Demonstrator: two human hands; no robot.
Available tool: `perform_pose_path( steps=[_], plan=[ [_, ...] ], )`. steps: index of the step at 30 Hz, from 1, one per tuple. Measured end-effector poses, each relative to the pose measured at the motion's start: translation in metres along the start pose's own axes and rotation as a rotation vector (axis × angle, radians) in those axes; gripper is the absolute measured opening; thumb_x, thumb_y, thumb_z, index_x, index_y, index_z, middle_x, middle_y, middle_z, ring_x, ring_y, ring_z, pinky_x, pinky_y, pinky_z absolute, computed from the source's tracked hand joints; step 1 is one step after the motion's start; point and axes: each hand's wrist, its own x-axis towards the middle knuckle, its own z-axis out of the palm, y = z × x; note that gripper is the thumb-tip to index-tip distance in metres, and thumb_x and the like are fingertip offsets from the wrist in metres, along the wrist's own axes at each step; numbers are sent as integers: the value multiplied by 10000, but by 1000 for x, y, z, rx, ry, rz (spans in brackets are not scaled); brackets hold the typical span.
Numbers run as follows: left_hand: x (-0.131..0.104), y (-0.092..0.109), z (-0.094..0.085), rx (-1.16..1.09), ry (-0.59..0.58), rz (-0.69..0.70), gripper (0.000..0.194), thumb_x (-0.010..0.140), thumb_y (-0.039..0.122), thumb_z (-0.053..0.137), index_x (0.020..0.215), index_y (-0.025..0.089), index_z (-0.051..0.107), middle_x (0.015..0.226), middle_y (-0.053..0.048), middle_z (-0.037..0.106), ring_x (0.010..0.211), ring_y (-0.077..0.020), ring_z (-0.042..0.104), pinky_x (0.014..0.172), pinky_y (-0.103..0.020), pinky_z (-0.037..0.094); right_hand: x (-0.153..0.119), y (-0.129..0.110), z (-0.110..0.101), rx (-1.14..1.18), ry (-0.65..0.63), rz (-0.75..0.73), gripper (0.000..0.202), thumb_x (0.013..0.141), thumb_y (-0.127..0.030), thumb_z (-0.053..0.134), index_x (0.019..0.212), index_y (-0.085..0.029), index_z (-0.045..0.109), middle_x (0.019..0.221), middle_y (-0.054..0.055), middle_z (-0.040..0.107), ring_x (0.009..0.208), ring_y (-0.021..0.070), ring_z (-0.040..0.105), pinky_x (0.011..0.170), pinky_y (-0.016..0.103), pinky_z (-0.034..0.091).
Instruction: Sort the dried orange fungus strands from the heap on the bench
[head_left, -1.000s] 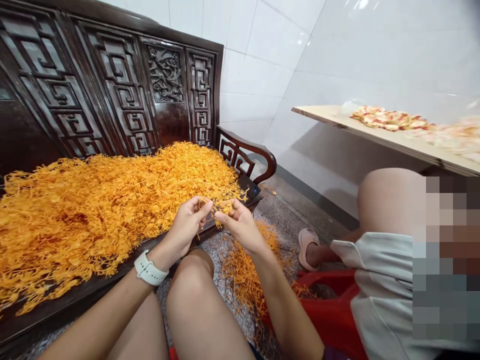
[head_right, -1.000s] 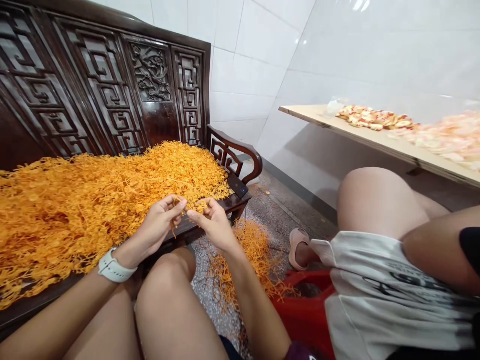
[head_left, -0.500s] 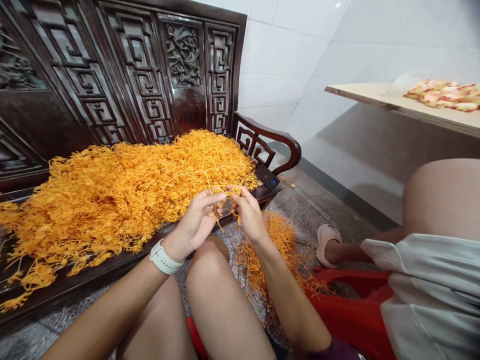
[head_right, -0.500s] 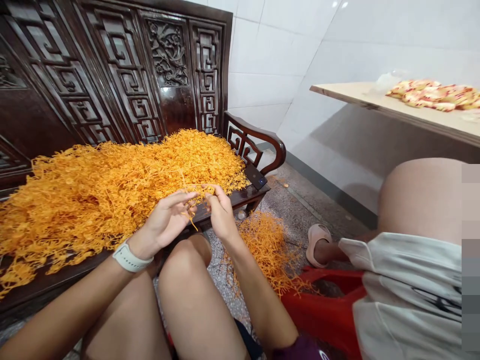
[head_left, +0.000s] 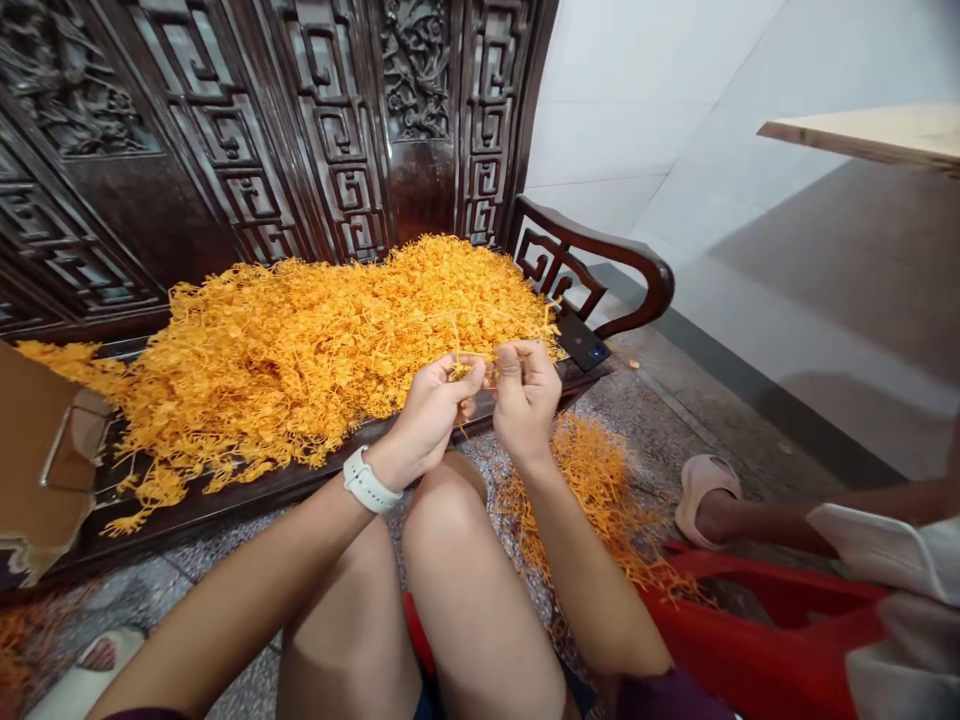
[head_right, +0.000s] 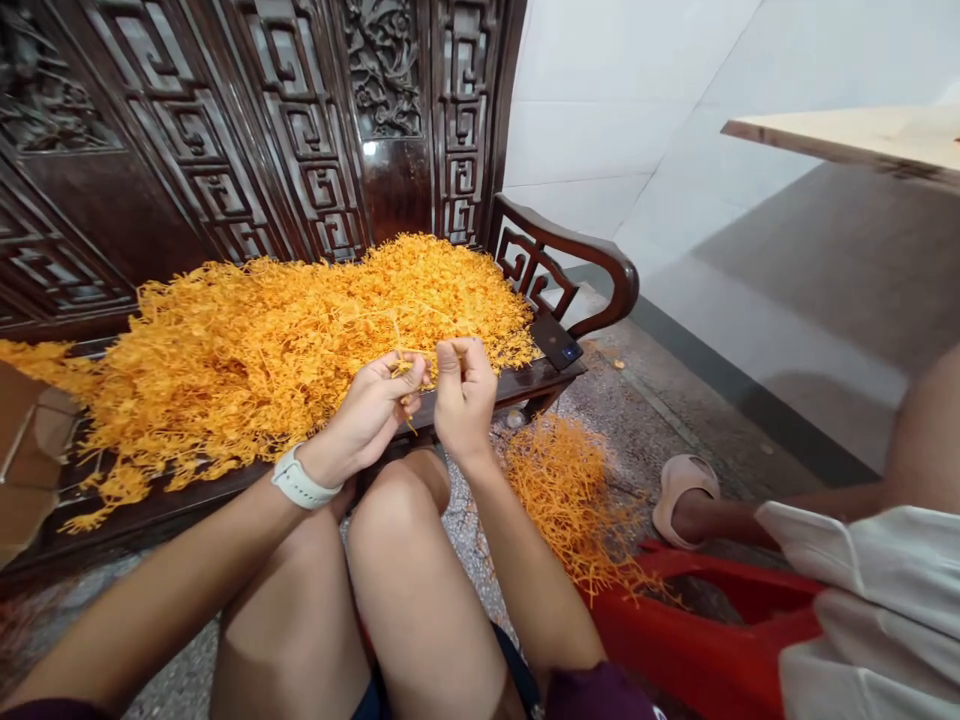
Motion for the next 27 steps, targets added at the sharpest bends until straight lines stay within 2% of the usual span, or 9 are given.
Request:
perform_pose_path(
  steps=[5, 11, 14, 17, 19, 21, 22, 24, 27],
  plan=[
    [4, 2, -7, -17, -132, -124, 181, 728, 143, 779, 740, 146, 599, 702, 19, 521, 481, -26, 309, 447, -207, 234, 1, 9, 5, 247, -22, 192, 380, 928, -595, 675, 841, -264, 511, 760, -24, 454, 527, 111, 382, 468, 273, 311],
    [7, -2, -1, 20, -161, -179, 121, 641, 48, 597, 633, 153, 539, 645, 10, 476, 456, -27, 281, 424, -206, 172, -1, 6, 0, 359, -152, 361, 397, 847, -501, 782, 771, -246, 488, 664, -49, 412, 459, 87, 368, 399, 249, 191],
    [-1, 1, 0, 50, -121, -181, 138, 691, 58, 589, 623, 161, 527, 625, 13, 443, 468, -39, 301, 421, -209, 148, 18, 16, -28, 362, -142, 370, 314, 812, -382, 804, 761, -240, 528, 641, -58, 433, 445, 73, 345, 396, 236, 208],
    [-16, 11, -14, 23, -106, -185, 198, 716, 54, 619, 607, 167, 497, 619, 27, 397, 475, -38, 271, 426, -220, 107, 47, 35, -79, 353, 46, 325, 363, 653, -206, 833, 692, -237, 473, 509, -106, 310, 409, 58, 202, 393, 211, 170],
    [-21, 19, -27, -35, -79, -142, 201, 754, 80, 675, 638, 159, 531, 625, 18, 435, 485, -38, 280, 437, -220, 123, 56, 43, -110, 271, 180, 288, 334, 696, -248, 822, 694, -238, 488, 475, -116, 282, 399, 55, 150, 390, 209, 129],
    [-18, 24, -38, -94, 0, -84, 149, 802, 135, 738, 726, 150, 611, 665, -5, 529, 498, -42, 307, 449, -217, 177, 51, 37, -129, 193, 66, 362, 258, 802, -344, 801, 753, -237, 572, 492, -112, 303, 410, 56, 166, 399, 209, 141],
    [-14, 25, -42, -116, 54, -59, 116, 821, 163, 761, 781, 147, 653, 717, -23, 589, 510, -44, 330, 457, -216, 212, 44, 28, -132, 142, -55, 401, 242, 849, -389, 783, 783, -230, 613, 508, -104, 327, 421, 57, 196, 408, 209, 164],
    [-5, 24, -45, -148, 159, -30, 96, 840, 196, 791, 863, 143, 714, 856, -55, 673, 555, -51, 397, 481, -217, 282, 30, 2, -131, 17, -430, 457, 264, 862, -428, 801, 786, -210, 675, 543, -65, 431, 457, 67, 325, 438, 215, 270],
    [6, 20, -44, -191, 266, -28, 95, 832, 180, 812, 908, 145, 768, 1022, -66, 707, 626, -52, 470, 503, -208, 328, 28, -38, -120, -93, -1089, 536, 351, 659, -419, 963, 679, -198, 691, 629, 28, 617, 577, 124, 561, 559, 282, 460]
  ],
)
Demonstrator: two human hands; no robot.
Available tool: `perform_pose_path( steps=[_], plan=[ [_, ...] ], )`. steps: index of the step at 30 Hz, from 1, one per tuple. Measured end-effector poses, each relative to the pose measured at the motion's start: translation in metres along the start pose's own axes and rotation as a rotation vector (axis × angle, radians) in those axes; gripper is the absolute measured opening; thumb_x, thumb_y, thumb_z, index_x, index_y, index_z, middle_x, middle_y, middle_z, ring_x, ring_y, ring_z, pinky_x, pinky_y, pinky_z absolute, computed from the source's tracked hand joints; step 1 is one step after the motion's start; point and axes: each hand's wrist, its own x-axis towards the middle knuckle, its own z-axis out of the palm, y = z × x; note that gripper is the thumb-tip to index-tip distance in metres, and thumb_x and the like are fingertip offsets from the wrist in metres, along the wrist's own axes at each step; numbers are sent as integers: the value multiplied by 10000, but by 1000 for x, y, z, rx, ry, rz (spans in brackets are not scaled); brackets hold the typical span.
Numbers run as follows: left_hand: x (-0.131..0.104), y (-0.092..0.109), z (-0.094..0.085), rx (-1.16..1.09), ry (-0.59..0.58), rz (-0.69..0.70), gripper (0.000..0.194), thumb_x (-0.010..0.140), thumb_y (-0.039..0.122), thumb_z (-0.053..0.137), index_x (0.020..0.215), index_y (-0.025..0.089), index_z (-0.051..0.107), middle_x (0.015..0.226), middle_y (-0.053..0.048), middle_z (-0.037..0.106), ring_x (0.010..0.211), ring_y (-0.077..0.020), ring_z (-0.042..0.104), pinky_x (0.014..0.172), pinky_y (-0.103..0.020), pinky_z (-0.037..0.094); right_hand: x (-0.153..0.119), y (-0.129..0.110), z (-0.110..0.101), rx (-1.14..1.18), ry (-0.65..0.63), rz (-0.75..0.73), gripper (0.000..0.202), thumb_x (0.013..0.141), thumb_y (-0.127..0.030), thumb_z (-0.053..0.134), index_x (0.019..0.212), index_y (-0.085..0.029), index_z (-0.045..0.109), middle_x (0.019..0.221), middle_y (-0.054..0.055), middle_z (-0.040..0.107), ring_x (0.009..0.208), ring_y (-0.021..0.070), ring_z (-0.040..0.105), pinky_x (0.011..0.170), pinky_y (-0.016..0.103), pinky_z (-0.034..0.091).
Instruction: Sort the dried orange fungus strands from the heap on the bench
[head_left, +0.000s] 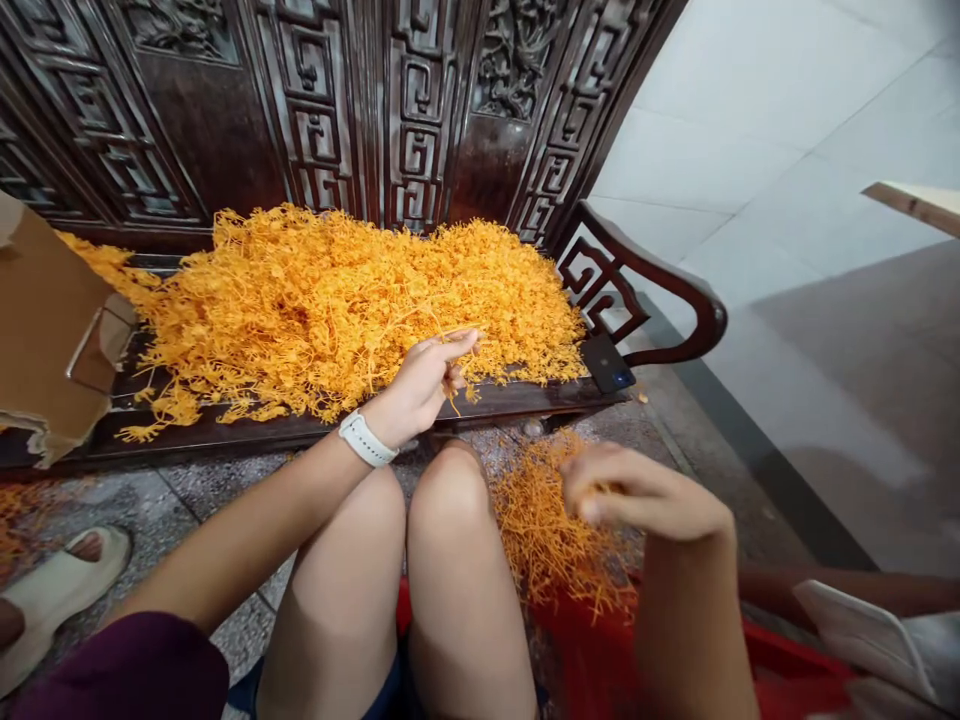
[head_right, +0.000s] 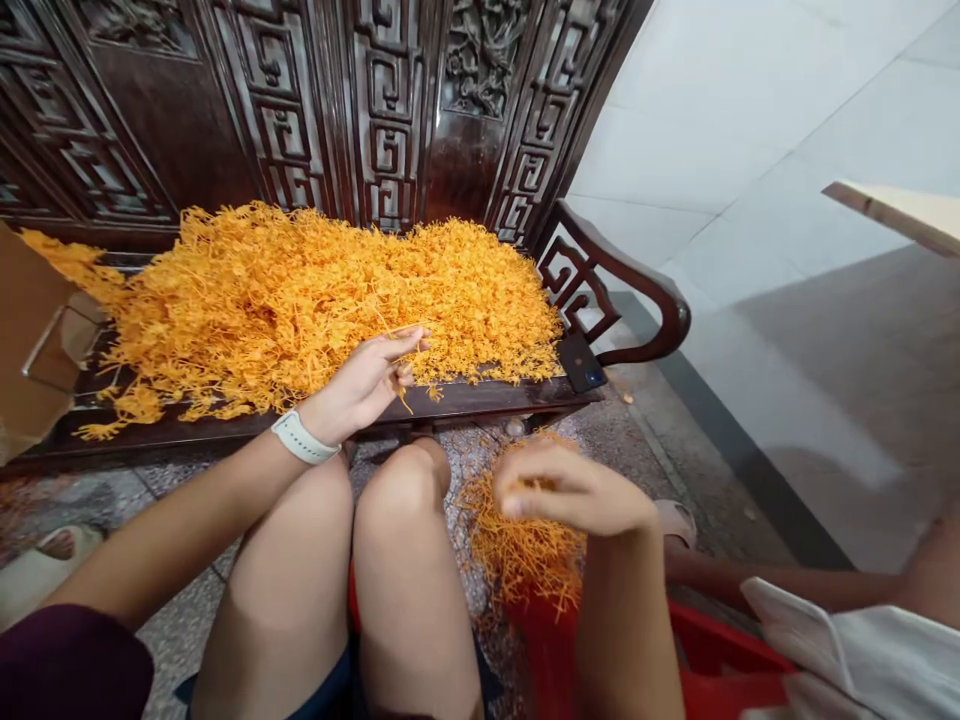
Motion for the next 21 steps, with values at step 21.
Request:
perform_pose_path(
  steps=[21],
  plan=[
    [3, -10, -2, 145, -39, -5, 84, 918, 223, 770, 905, 146, 740, 906, -32, 742, 485, -6, 391, 468, -169, 328, 127, 33, 76, 400, 635, -214, 413, 919, -649, 672, 950, -263, 531, 662, -80, 434, 451, 63, 218, 423, 244, 166]
  ],
)
